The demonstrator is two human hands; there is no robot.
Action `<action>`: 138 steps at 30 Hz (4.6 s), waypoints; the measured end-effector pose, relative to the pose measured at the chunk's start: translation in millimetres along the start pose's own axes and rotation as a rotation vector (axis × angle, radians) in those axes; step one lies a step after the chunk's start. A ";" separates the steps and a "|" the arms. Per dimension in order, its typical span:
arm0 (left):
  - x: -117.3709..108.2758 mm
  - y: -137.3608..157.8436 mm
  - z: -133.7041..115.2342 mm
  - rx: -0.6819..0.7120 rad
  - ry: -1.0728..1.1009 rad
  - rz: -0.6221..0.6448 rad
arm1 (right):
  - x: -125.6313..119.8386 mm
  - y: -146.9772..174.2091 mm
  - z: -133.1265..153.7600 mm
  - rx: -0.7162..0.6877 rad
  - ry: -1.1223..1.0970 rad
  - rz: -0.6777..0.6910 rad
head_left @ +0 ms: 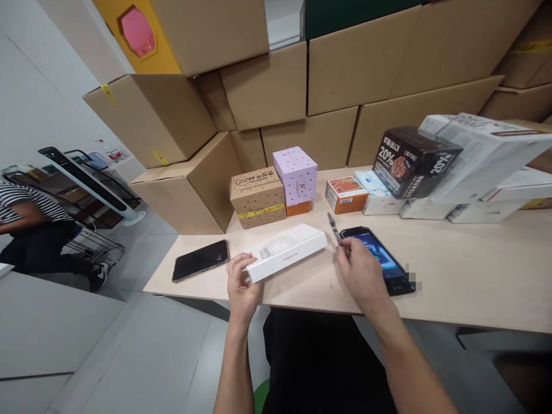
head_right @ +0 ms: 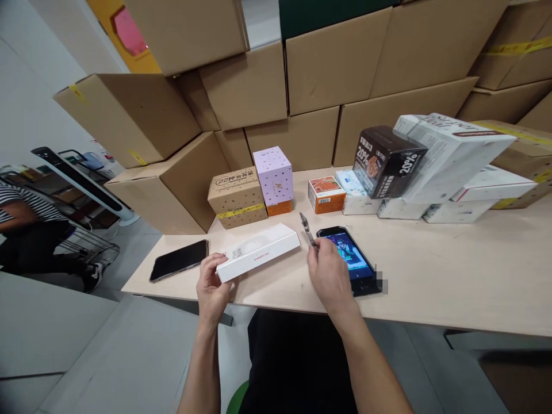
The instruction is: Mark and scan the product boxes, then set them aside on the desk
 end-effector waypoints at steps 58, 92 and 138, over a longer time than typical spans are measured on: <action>78.3 44.4 -53.0 0.512 -0.576 0.190 | 16.6 -14.4 51.9 -0.103 -0.410 0.165; 77.7 45.3 -53.1 0.520 -0.560 0.183 | -31.8 -21.4 1.1 0.093 0.220 0.318; 79.0 45.9 -57.1 0.452 -0.587 0.187 | -34.4 49.9 -9.2 -0.009 -0.102 -0.198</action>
Point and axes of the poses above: each hand's wrist, its own y-axis away from the middle knuckle, its own x-axis out of the palm, z = x × y, the point moved 3 cm from there along -y, towards the middle knuckle, and after that the axes turned 2 degrees about -z, right-handed, at the moved point
